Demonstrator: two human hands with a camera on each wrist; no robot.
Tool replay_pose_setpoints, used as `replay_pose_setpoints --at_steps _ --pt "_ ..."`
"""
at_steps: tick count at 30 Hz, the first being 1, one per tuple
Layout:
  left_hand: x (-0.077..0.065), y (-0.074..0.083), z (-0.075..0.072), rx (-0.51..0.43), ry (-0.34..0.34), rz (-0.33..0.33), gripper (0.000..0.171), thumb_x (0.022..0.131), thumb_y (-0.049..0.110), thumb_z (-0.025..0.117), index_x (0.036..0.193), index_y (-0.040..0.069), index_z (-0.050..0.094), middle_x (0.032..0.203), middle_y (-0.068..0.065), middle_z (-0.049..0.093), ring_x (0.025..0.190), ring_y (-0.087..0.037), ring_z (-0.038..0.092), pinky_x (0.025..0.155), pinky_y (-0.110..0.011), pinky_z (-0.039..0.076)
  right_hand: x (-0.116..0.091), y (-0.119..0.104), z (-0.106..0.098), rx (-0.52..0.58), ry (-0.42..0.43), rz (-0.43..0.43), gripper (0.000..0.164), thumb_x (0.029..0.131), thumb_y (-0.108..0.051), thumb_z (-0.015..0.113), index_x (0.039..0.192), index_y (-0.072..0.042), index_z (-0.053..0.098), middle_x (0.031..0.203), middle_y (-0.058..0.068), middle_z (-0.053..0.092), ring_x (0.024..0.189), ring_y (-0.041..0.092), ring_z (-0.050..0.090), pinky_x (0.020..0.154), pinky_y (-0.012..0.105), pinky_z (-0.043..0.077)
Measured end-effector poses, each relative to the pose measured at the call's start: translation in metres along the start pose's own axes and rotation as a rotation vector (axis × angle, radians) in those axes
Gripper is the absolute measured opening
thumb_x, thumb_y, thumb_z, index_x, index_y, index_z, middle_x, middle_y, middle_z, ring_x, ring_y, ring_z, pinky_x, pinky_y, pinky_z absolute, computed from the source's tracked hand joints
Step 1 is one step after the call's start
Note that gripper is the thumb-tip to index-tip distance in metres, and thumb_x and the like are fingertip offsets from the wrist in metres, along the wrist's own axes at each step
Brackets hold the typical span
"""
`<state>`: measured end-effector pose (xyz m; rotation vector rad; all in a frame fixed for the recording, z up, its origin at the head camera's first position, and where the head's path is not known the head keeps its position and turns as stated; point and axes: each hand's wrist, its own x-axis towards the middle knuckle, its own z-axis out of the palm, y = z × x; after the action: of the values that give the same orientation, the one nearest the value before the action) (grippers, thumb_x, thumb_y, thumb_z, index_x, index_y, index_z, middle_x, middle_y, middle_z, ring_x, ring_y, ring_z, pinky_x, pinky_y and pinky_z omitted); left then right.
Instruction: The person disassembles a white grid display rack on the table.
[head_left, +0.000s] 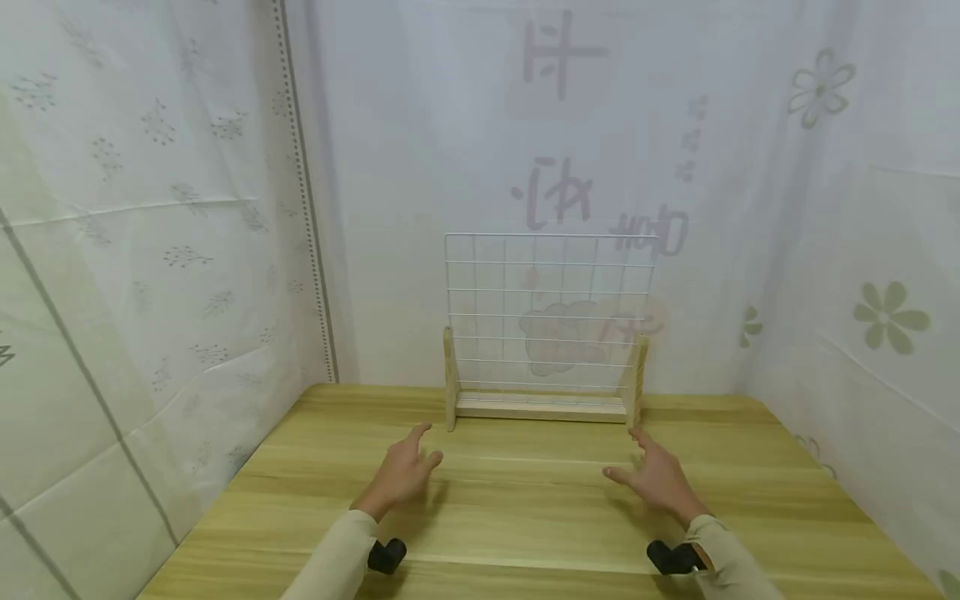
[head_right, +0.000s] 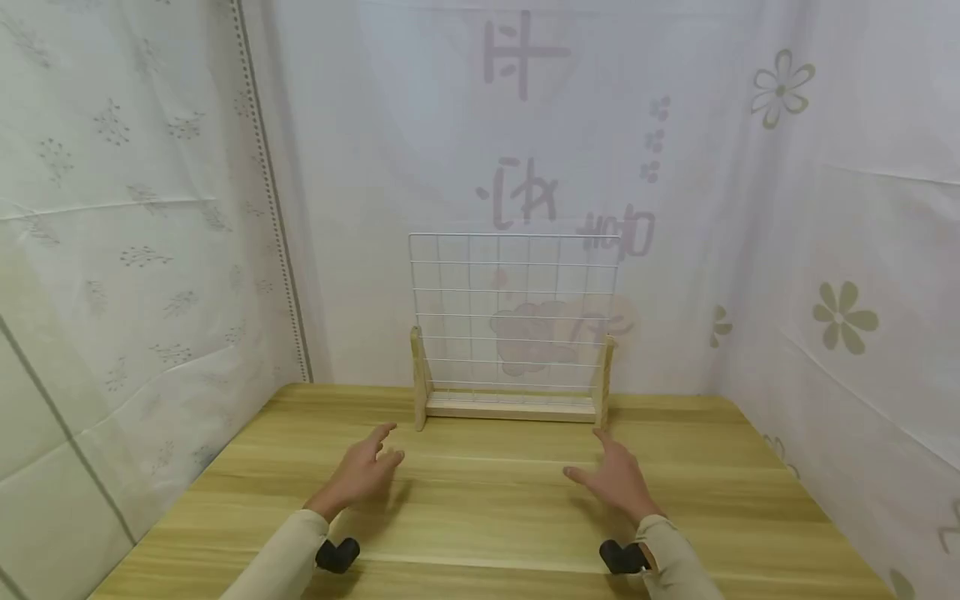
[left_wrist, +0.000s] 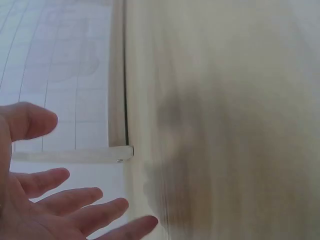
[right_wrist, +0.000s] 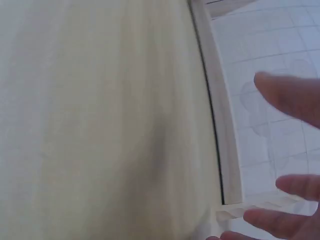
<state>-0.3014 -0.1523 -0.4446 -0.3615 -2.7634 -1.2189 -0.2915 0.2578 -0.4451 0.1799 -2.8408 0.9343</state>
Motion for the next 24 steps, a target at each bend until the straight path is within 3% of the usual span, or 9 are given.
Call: replay_pose_setpoints --at_steps 8,17,24 --pt "0.017 -0.008 -0.008 -0.2 0.011 -0.11 0.058 0.103 0.023 0.052 0.153 0.0 0.034 0.156 -0.033 0.035 0.14 -0.053 0.041 0.109 -0.062 0.042 0.014 0.009 -0.016 0.105 -0.024 0.092 0.094 0.09 -0.047 0.072 0.155 0.002 0.026 0.153 0.039 0.034 0.133 0.06 0.042 0.098 0.065 0.047" --pt "0.042 -0.014 -0.006 -0.27 0.059 -0.162 0.058 0.102 0.026 0.051 0.154 0.004 0.036 0.156 -0.027 0.04 0.142 -0.047 0.042 0.112 -0.061 0.04 0.029 0.022 -0.029 0.103 -0.058 0.132 0.093 0.092 -0.042 0.07 0.156 0.005 0.022 0.153 0.042 0.03 0.135 0.061 0.037 0.1 0.066 0.046" --pt "0.06 -0.011 -0.002 -0.292 0.079 -0.178 0.056 0.101 0.021 0.047 0.153 0.004 0.037 0.156 -0.028 0.04 0.141 -0.048 0.042 0.109 -0.062 0.042 0.048 0.024 -0.031 0.117 -0.071 0.133 0.097 0.093 -0.045 0.068 0.157 0.006 0.016 0.155 0.04 0.027 0.137 0.061 0.034 0.104 0.068 0.041"
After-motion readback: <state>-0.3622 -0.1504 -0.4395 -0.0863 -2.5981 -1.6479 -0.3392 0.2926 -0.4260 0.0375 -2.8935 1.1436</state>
